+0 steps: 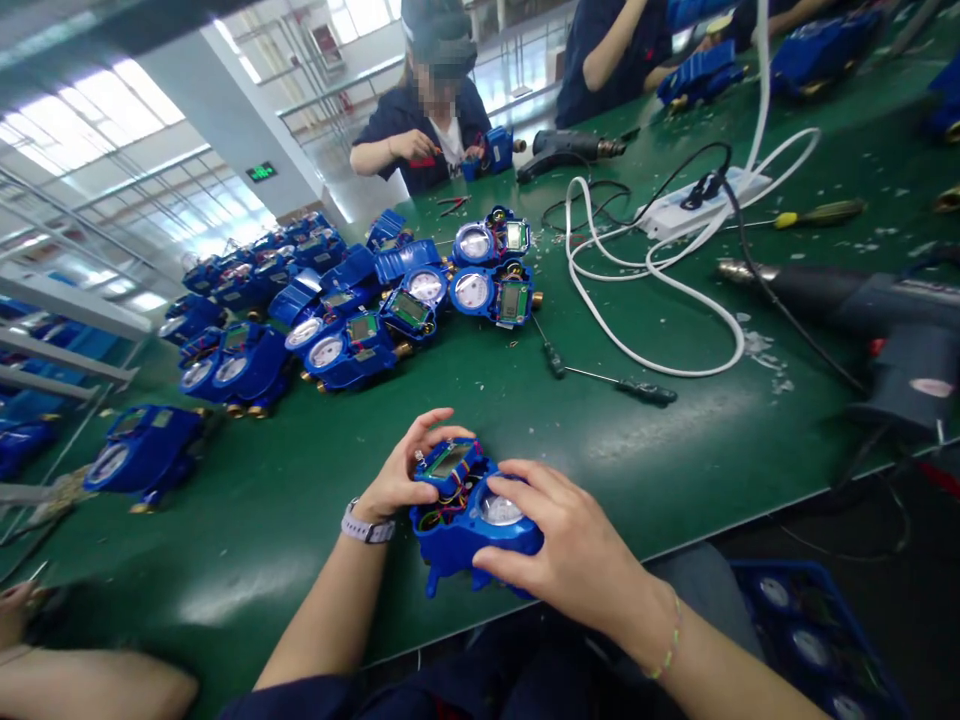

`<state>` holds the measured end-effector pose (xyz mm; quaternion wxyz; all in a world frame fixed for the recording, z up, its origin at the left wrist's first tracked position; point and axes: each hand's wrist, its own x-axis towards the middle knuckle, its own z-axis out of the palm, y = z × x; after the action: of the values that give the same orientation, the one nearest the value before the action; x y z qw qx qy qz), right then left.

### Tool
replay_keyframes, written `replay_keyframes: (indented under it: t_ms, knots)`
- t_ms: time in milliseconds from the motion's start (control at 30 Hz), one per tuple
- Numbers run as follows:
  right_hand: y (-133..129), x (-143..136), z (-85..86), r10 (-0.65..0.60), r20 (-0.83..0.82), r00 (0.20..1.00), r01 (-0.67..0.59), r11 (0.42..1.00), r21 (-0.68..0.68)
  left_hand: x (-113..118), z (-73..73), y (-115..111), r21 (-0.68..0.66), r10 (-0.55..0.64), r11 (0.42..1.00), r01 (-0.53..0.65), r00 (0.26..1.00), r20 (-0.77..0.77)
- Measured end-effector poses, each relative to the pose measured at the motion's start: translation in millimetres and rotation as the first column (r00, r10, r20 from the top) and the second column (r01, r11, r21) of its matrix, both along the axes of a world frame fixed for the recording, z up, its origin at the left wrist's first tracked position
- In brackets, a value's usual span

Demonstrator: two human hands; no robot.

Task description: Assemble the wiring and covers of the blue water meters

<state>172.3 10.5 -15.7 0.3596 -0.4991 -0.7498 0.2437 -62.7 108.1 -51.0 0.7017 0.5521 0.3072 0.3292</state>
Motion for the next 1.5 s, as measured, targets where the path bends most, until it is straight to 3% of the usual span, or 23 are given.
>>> replay_keyframes:
  t_ms: [233,400,600,800,867,933,1033,1100,1133,1233,1333,1400,1500]
  knots:
    - [-8,-5,1.5,-0.051,0.004,0.999,0.051,0.998,0.025,0,-1.8,5,0.023,-0.047,0.999,0.048,0.999,-0.02]
    - [-9,-5,4.9,-0.046,0.005,0.999,0.046,0.998,0.032,-4,14.6,4,0.135,-0.123,0.979,0.15,0.974,-0.19]
    - [-15,-6,7.0,-0.039,0.044,0.998,0.035,0.995,0.089,-4,33.7,-1,0.146,-0.201,0.948,0.282,0.889,-0.411]
    - [-23,-4,9.7,-0.009,0.096,0.995,-0.006,0.988,0.152,0,37.7,-5,0.234,-0.111,0.959,0.157,0.974,-0.199]
    - [-21,1,9.1,0.013,0.02,1.0,-0.015,0.996,0.09,4,39.4,-4,0.262,-0.119,0.952,0.155,0.982,-0.149]
    - [-17,9,5.0,0.023,-0.178,0.984,-0.039,0.995,-0.091,9,42.7,-2,0.28,-0.16,0.941,0.189,0.979,-0.122]
    - [-6,21,-5.8,-0.017,-0.519,0.854,-0.235,0.879,-0.415,19,52.9,4,0.316,-0.253,0.906,0.283,0.958,-0.132]
    - [-1,25,-12.4,-0.032,-0.606,0.795,-0.33,0.815,-0.476,27,64.7,10,0.359,-0.3,0.86,0.363,0.929,-0.218]
    - [0,25,-14.8,-0.034,-0.618,0.785,-0.337,0.814,-0.473,31,72.3,13,0.385,-0.313,0.828,0.408,0.905,-0.288]
    - [-3,18,-17.7,-0.095,-0.627,0.773,-0.271,0.844,-0.463,40,98.6,22,0.428,-0.324,0.717,0.55,0.807,-0.494]
    - [-12,6,-16.5,-0.196,-0.586,0.786,-0.124,0.878,-0.461,41,120.4,22,0.43,-0.305,0.663,0.613,0.745,-0.593]
    - [-16,-1,-14.4,-0.261,-0.532,0.805,-0.004,0.895,-0.446,39,126.0,15,0.461,-0.261,0.65,0.604,0.747,-0.611]
    - [-15,-4,-10.2,-0.331,-0.448,0.83,0.147,0.906,-0.397,40,117.2,-2,0.559,-0.074,0.662,0.499,0.786,-0.614]
